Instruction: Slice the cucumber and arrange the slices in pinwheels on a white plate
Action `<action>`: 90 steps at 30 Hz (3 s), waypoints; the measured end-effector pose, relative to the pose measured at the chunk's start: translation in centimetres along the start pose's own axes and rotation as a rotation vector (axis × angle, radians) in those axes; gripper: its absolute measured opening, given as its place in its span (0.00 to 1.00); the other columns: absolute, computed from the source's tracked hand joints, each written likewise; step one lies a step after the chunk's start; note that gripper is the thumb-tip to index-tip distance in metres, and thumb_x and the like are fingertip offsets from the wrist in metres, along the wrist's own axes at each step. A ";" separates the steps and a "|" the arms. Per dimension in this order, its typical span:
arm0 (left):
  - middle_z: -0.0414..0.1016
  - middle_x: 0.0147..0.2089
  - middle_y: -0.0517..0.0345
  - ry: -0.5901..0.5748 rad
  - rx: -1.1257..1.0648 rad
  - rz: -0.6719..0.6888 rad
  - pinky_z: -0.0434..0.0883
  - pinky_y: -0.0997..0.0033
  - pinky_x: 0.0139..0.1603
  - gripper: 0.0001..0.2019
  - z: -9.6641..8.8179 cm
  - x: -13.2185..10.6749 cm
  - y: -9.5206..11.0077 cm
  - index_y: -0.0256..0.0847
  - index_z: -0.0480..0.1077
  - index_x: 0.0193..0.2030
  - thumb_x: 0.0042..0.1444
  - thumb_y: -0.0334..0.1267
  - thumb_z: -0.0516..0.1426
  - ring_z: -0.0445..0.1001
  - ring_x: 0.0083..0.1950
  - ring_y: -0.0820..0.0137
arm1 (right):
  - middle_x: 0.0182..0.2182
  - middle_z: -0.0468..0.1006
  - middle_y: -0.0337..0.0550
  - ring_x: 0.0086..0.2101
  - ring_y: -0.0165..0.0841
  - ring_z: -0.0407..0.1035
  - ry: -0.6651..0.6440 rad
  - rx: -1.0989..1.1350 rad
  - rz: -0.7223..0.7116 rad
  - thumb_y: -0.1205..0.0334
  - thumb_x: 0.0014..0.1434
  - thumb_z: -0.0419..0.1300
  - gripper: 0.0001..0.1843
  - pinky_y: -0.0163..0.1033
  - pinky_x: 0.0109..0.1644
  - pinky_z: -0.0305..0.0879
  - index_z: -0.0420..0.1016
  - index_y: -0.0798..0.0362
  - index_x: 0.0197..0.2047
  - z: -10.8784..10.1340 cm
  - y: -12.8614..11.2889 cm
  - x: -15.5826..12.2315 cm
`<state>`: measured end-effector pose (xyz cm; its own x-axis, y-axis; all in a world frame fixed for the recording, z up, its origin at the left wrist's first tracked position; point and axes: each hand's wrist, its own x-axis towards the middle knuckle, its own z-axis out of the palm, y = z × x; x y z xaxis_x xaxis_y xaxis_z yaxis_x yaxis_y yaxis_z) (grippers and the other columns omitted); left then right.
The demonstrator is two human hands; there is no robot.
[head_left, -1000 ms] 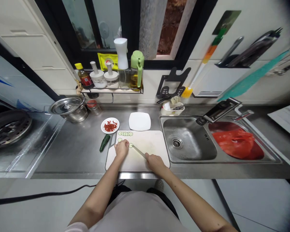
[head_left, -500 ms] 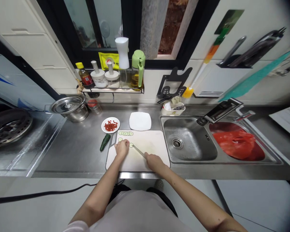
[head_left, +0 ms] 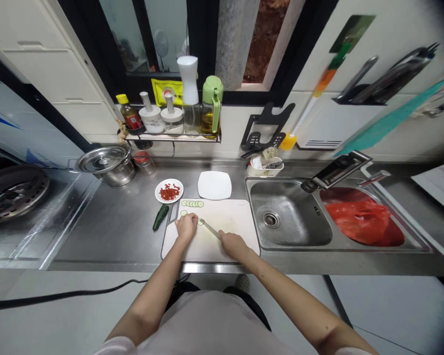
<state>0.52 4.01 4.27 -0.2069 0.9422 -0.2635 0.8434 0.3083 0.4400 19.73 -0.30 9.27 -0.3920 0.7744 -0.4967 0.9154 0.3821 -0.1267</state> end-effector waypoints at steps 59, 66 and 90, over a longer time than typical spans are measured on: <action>0.77 0.39 0.59 -0.023 -0.085 0.008 0.61 0.65 0.48 0.14 1.0 0.1 0.2 0.46 0.65 0.47 0.55 0.29 0.51 0.73 0.47 0.65 | 0.39 0.77 0.54 0.41 0.39 0.73 0.019 0.046 0.024 0.70 0.61 0.45 0.15 0.40 0.42 0.65 0.63 0.56 0.51 0.2 0.0 0.3; 0.77 0.38 0.59 -0.036 -0.067 -0.001 0.61 0.66 0.48 0.15 1.2 0.5 0.3 0.46 0.65 0.46 0.53 0.27 0.53 0.74 0.46 0.65 | 0.38 0.78 0.54 0.41 0.41 0.74 0.039 0.050 0.011 0.71 0.60 0.45 0.16 0.41 0.40 0.66 0.64 0.57 0.50 0.1 -0.2 0.4; 0.78 0.43 0.57 -0.093 -0.042 0.004 0.63 0.65 0.49 0.16 0.5 1.0 0.4 0.46 0.69 0.46 0.52 0.27 0.53 0.73 0.48 0.64 | 0.39 0.77 0.54 0.41 0.41 0.73 0.007 0.072 -0.002 0.69 0.60 0.45 0.17 0.40 0.40 0.63 0.64 0.56 0.51 -1.1 0.3 -0.4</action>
<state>0.88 5.04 3.70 -0.1554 0.9277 -0.3393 0.8224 0.3118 0.4759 20.06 0.08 10.32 -0.3938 0.7774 -0.4905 0.9189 0.3462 -0.1890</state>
